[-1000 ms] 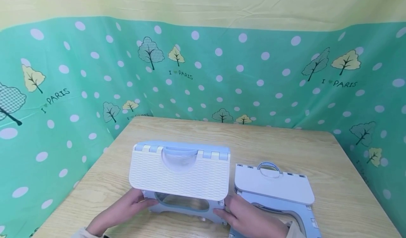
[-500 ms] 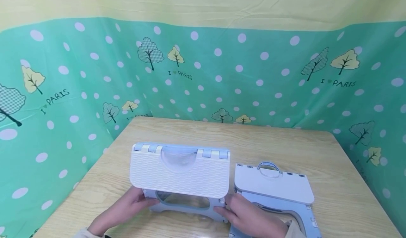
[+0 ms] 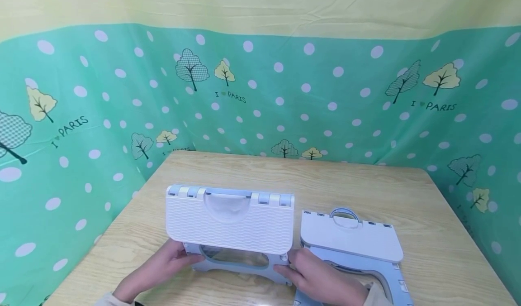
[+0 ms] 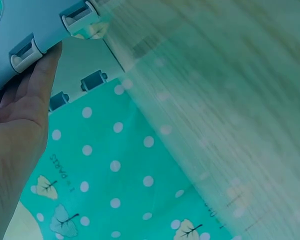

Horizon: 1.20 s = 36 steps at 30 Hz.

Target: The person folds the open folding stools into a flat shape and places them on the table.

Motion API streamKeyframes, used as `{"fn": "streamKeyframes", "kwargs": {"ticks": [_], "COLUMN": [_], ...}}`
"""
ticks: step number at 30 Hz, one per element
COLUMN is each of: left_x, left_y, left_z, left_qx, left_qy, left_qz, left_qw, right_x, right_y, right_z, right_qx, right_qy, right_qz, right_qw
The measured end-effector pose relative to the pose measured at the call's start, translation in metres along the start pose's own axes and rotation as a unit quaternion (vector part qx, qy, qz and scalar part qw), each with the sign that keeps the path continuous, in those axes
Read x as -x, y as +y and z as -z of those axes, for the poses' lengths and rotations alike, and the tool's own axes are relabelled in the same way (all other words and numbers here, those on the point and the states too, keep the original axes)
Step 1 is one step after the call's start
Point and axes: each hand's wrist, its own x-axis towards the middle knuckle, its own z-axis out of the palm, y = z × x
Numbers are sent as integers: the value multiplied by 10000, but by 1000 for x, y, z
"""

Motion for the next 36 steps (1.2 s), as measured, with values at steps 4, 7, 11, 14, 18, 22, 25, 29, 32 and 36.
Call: {"fn": "streamKeyframes", "kwargs": {"ticks": [4, 7, 11, 14, 18, 22, 25, 29, 32, 36], "left_x": [-2, -2, -2, -2, 0, -1, -1, -2, -2, -3], "left_y": [15, 22, 20, 8, -9, -10, -7, -2, -2, -5], "left_z": [4, 6, 7, 5, 2, 1, 1, 1, 1, 2], "left_qx": [29, 98, 194, 231, 281, 251, 208, 258, 260, 223], "left_qy": [-16, -77, -143, -176, -242, -272, -278, -337, -390, -402], "left_qz": [-52, -49, 13, -8, -37, 6, 112, 302, 365, 249], "left_qw": [10000, 9999, 9997, 9996, 9993, 9993, 9993, 9986, 9982, 9986], "right_x": [0, 0, -1, -1, -1, -1, 0, 0, 0, -1], "right_y": [-1, -2, -3, -3, -2, -2, -2, -2, -2, -1], "right_z": [0, -1, -1, -1, -1, -1, -1, 0, 2, 4], "right_qx": [-26, -176, -382, -549, -698, -746, -774, -800, -930, -1260], "right_qy": [73, 88, 82, 65, 62, 61, 50, 16, -91, -283], "right_qz": [106, 115, 74, 80, 88, 50, 10, 21, -50, -319], "right_qw": [9999, 9997, 9992, 9984, 9975, 9972, 9970, 9968, 9956, 9911]}}
